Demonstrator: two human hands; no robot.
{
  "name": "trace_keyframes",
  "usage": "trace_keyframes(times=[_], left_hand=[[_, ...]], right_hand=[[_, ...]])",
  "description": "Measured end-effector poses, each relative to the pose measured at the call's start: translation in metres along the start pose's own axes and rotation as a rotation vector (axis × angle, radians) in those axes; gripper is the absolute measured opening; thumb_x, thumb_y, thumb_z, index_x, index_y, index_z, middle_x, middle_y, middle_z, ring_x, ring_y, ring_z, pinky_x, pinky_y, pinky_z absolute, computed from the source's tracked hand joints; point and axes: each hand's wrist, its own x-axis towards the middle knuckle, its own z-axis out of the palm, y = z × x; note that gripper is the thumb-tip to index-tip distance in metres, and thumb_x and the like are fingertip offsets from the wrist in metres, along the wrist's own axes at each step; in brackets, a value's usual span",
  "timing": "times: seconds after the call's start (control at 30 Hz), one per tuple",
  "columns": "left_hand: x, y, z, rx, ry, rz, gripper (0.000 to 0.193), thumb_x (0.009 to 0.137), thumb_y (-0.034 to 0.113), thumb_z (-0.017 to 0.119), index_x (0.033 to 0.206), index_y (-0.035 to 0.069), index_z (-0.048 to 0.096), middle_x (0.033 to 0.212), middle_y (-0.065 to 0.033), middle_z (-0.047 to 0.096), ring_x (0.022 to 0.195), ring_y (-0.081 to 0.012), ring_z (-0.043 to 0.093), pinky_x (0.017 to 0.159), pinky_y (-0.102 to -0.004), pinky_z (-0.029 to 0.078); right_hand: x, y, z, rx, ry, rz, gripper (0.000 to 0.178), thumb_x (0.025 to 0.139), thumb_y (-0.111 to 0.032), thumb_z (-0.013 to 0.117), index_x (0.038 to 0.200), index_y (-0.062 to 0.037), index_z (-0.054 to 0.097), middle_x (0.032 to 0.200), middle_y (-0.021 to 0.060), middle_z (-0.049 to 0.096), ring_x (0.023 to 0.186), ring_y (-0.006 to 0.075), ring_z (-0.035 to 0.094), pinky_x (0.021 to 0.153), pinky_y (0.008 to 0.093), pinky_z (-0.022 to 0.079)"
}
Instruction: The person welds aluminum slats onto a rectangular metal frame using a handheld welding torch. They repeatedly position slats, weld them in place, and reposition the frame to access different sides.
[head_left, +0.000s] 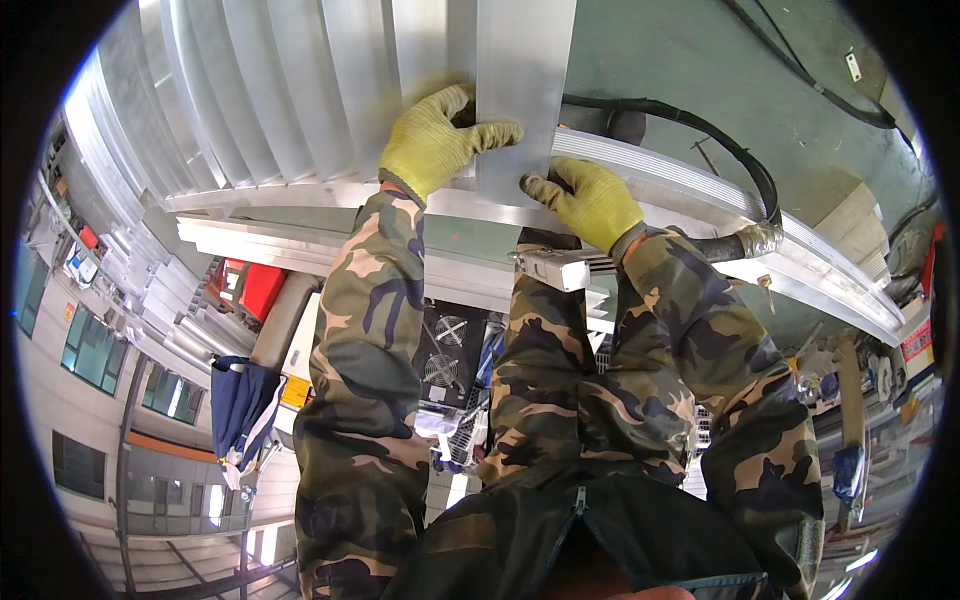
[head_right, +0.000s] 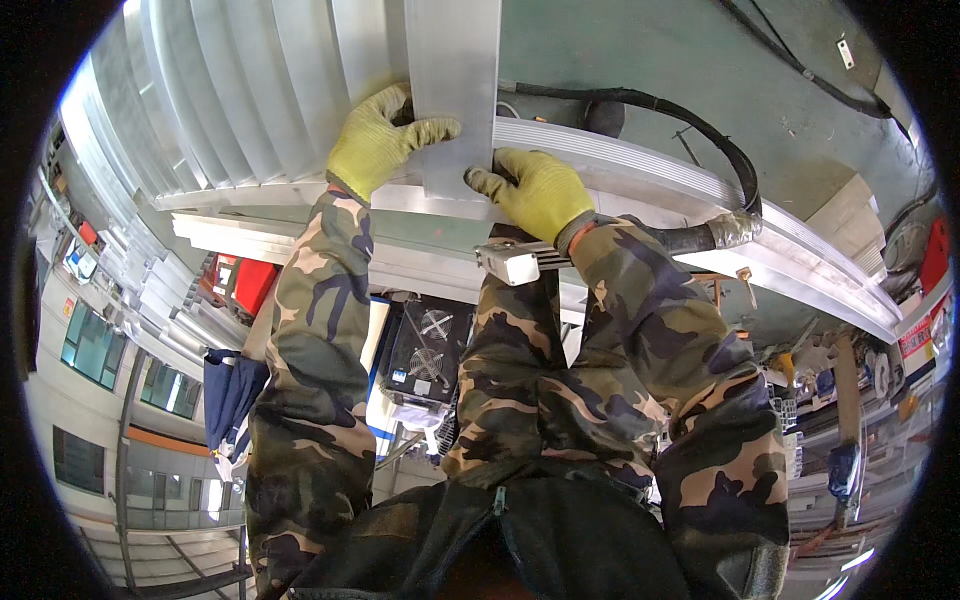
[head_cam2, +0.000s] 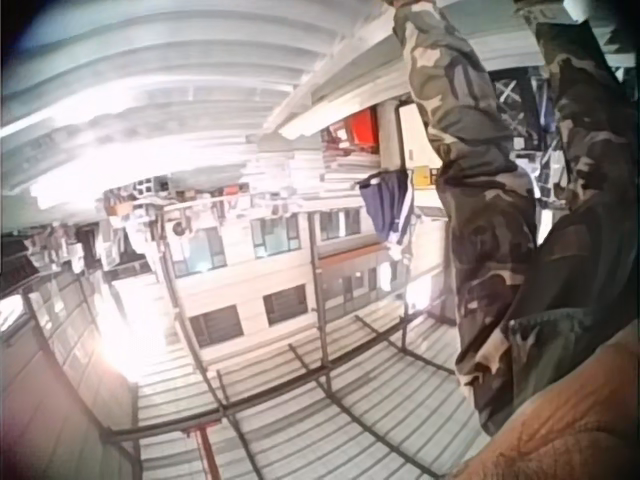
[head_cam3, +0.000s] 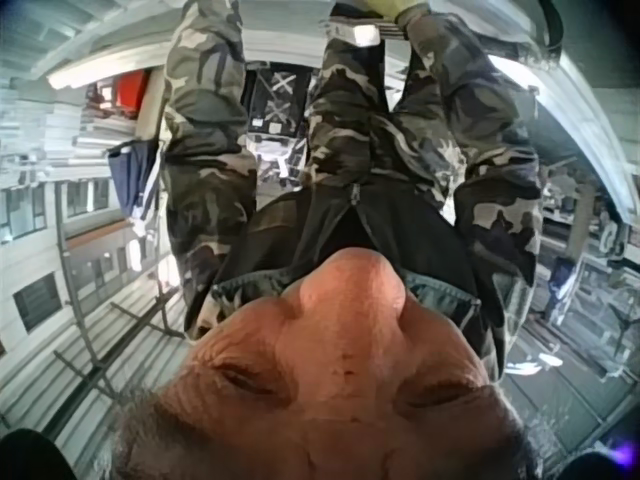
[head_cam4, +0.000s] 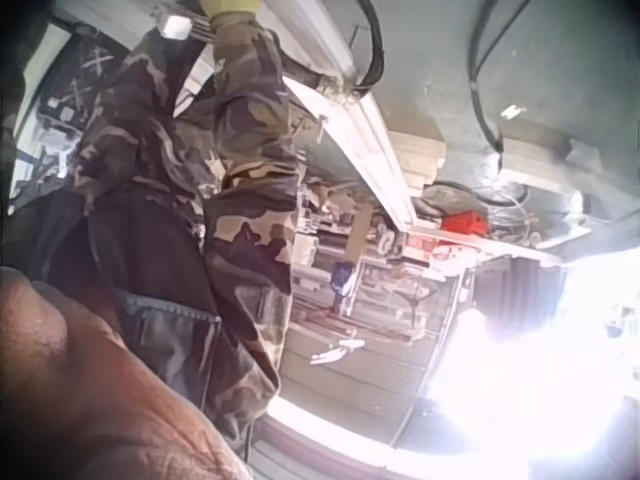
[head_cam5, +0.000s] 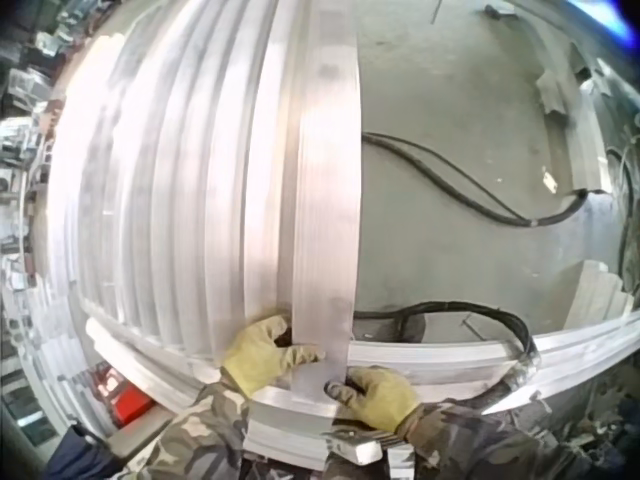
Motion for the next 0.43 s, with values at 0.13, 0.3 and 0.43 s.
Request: trace_keyframes(times=[0.13,0.3,0.43], left_hand=[[-0.004,0.012,0.003,-0.038,0.020,-0.055,0.062,0.077,0.041,0.093,0.121,0.003,0.073,0.109,-0.0074,0.077,0.101,-0.0162,0.069,0.091,-0.0315,0.054],[0.002,0.004,0.008,0.274,0.158,0.123,0.071,0.076,0.064,0.083,0.124,0.012,0.074,0.107,-0.0103,0.078,0.099,-0.0274,0.073,0.088,-0.0368,0.057],[-0.001,0.010,0.010,0.205,0.131,-0.039,0.066,0.076,0.053,0.089,0.126,0.011,0.074,0.114,-0.0098,0.077,0.106,-0.0229,0.071,0.094,-0.0343,0.055]], right_hand=[[0.006,0.007,0.007,0.013,0.034,0.043,0.052,0.098,-0.054,0.065,0.106,-0.0031,0.074,0.098,0.0225,0.074,0.098,0.0406,0.070,0.085,0.0450,0.054],[0.009,0.012,0.010,0.066,0.043,0.084,0.051,0.098,-0.053,0.066,0.115,-0.0051,0.074,0.102,0.0207,0.075,0.097,0.0383,0.072,0.086,0.0429,0.055],[0.012,0.011,0.017,0.192,0.068,0.146,0.052,0.099,-0.053,0.066,0.121,-0.0065,0.073,0.106,0.0189,0.076,0.101,0.0288,0.074,0.089,0.0386,0.055]])
